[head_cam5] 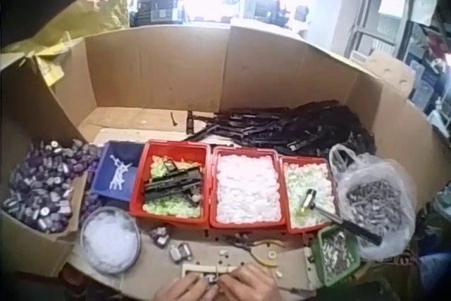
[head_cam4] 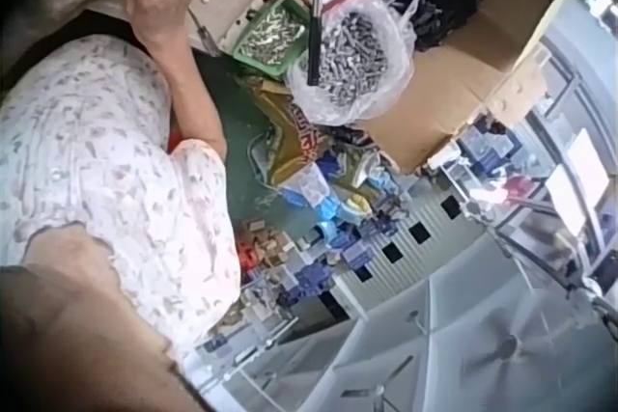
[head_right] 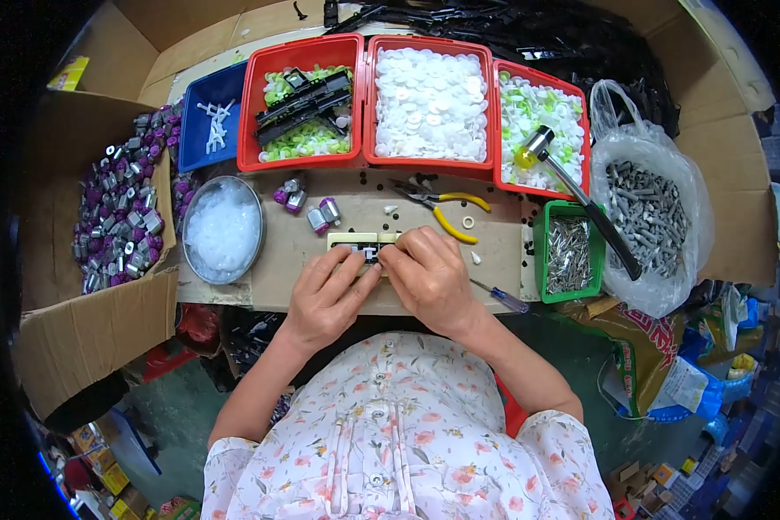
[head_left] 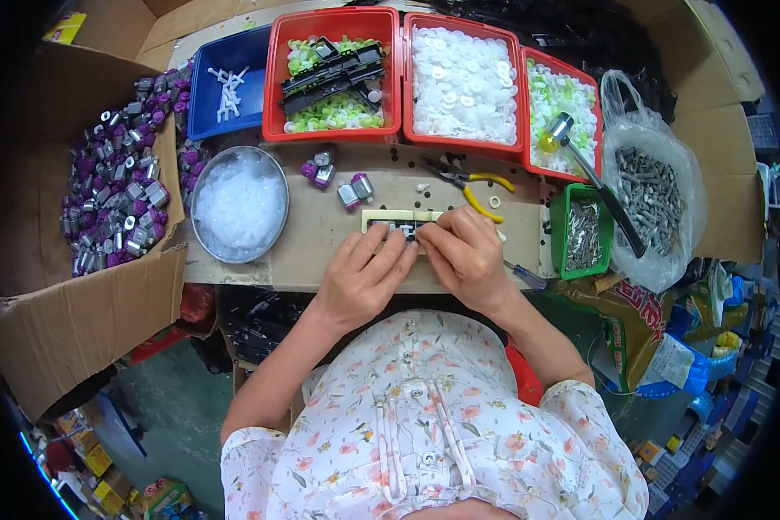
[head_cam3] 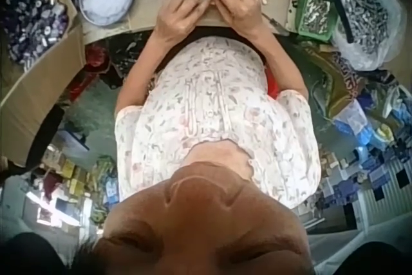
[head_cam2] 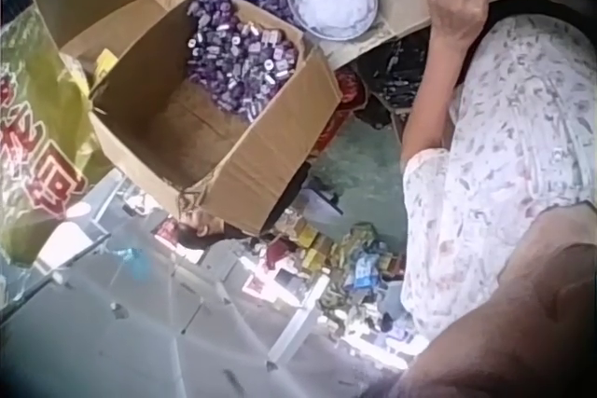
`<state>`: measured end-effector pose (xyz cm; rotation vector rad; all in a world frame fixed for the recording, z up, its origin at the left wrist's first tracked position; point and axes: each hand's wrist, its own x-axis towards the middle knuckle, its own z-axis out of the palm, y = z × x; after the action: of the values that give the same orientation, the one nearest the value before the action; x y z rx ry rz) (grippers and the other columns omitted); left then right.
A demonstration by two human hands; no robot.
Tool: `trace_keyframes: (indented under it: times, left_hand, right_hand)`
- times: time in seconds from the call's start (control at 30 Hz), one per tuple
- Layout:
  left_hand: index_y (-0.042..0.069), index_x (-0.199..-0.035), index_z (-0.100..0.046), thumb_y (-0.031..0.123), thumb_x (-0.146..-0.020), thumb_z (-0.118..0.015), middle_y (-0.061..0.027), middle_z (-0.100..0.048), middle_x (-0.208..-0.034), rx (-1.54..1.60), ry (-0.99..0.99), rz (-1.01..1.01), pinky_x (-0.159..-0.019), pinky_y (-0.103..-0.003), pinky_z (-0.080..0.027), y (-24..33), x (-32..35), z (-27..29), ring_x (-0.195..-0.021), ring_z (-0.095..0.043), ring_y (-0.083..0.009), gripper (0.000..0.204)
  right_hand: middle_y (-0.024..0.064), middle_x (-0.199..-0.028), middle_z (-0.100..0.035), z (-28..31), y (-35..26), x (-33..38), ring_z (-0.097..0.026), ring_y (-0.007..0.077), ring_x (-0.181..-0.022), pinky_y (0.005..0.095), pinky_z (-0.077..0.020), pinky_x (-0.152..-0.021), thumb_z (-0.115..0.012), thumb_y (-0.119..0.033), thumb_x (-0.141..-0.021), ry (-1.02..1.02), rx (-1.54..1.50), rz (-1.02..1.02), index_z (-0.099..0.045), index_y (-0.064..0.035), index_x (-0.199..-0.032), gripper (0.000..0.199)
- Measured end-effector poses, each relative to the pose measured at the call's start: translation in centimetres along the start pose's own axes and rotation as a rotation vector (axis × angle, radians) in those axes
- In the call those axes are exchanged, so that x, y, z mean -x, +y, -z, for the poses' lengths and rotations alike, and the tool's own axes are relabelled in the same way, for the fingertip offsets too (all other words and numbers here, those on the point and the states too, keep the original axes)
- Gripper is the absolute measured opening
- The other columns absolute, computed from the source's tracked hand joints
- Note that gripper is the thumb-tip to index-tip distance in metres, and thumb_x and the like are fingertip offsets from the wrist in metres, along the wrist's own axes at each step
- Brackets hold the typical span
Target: Assembling small hardware and electrical components manually at a factory workbench.
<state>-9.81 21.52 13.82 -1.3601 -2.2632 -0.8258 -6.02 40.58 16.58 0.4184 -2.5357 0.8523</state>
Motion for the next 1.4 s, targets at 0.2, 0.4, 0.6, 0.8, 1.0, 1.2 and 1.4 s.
trace_keyframes:
  times: [0.2,0.4,0.6,0.8,1.0,1.2,1.4]
  left_hand:
    - [0.0,-0.108,-0.069,0.01,-0.079,-0.064,-0.0111,-0.06,-0.114,-0.043,-0.036,-0.017,-0.085,-0.04,-0.049,0.1,0.0,0.2,-0.107,-0.058,-0.0295,0.031]
    - [0.001,-0.099,-0.07,0.004,-0.071,-0.072,-0.0101,-0.062,-0.106,-0.069,-0.042,-0.036,-0.078,-0.04,-0.051,0.1,-0.8,0.5,-0.099,-0.061,-0.0289,0.028]
    - [0.002,-0.105,-0.069,0.005,-0.07,-0.066,-0.0105,-0.06,-0.113,-0.021,-0.048,-0.015,-0.083,-0.041,-0.05,0.0,-0.7,0.4,-0.103,-0.058,-0.0302,0.036]
    - [0.001,-0.102,-0.069,0.004,-0.071,-0.066,-0.011,-0.061,-0.111,0.005,-0.059,-0.013,-0.082,-0.041,-0.051,0.2,-1.3,1.1,-0.102,-0.059,-0.0295,0.032]
    - [0.004,-0.1,-0.071,0.004,-0.073,-0.078,-0.013,-0.063,-0.108,0.121,0.016,0.04,-0.084,-0.044,-0.052,0.3,-2.9,2.1,-0.104,-0.06,-0.035,0.029]
    - [0.0,-0.09,-0.066,0.004,-0.074,-0.074,-0.0123,-0.062,-0.096,0.273,0.027,0.006,-0.082,-0.043,-0.05,0.1,-10.2,0.0,-0.099,-0.06,-0.0326,0.018]
    - [-0.002,-0.083,-0.069,0.001,-0.076,-0.07,-0.0133,-0.065,-0.089,0.346,0.068,-0.028,-0.079,-0.041,-0.05,-1.2,-18.9,-5.3,-0.092,-0.059,-0.0317,0.008]
  right_hand:
    - [0.0057,-0.078,-0.057,-0.2,-0.2,0.3,-0.057,0.0234,-0.069,0.0352,-0.0416,-0.063,-0.074,-0.001,-0.07,0.033,0.045,0.025,-0.068,-0.0024,-0.089,0.02]
    - [0.0049,-0.081,-0.054,0.7,-0.6,-0.7,-0.057,0.0228,-0.077,0.0356,-0.0398,-0.065,-0.072,-0.006,-0.071,-0.111,0.178,0.065,-0.066,-0.0042,-0.092,0.021]
    - [0.0049,-0.082,-0.055,0.8,0.6,-0.4,-0.057,0.022,-0.079,0.0358,-0.0389,-0.068,-0.071,-0.008,-0.075,-0.147,0.041,0.031,-0.067,-0.0075,-0.094,0.02]
    - [0.0066,-0.089,-0.061,3.7,0.4,-0.4,-0.061,0.0239,-0.083,0.0348,-0.043,-0.07,-0.072,-0.006,-0.077,-0.137,-0.031,-0.074,-0.069,-0.0061,-0.097,0.02]
    - [0.0124,-0.082,-0.062,11.2,3.6,2.9,-0.064,0.0271,-0.075,0.0347,-0.0495,-0.066,-0.069,0.001,-0.081,0.131,0.281,-0.363,-0.068,0.0017,-0.092,0.011]
    - [0.0152,-0.08,-0.058,13.1,6.3,6.3,-0.06,0.0338,-0.073,0.0425,-0.0464,-0.066,-0.069,-0.003,-0.082,0.01,0.52,-0.524,-0.068,0.0027,-0.09,0.011]
    - [0.015,-0.076,-0.057,13.5,6.9,6.2,-0.059,0.0332,-0.069,0.0431,-0.0445,-0.063,-0.071,-0.003,-0.079,0.004,0.459,-0.512,-0.069,0.0031,-0.085,0.009]
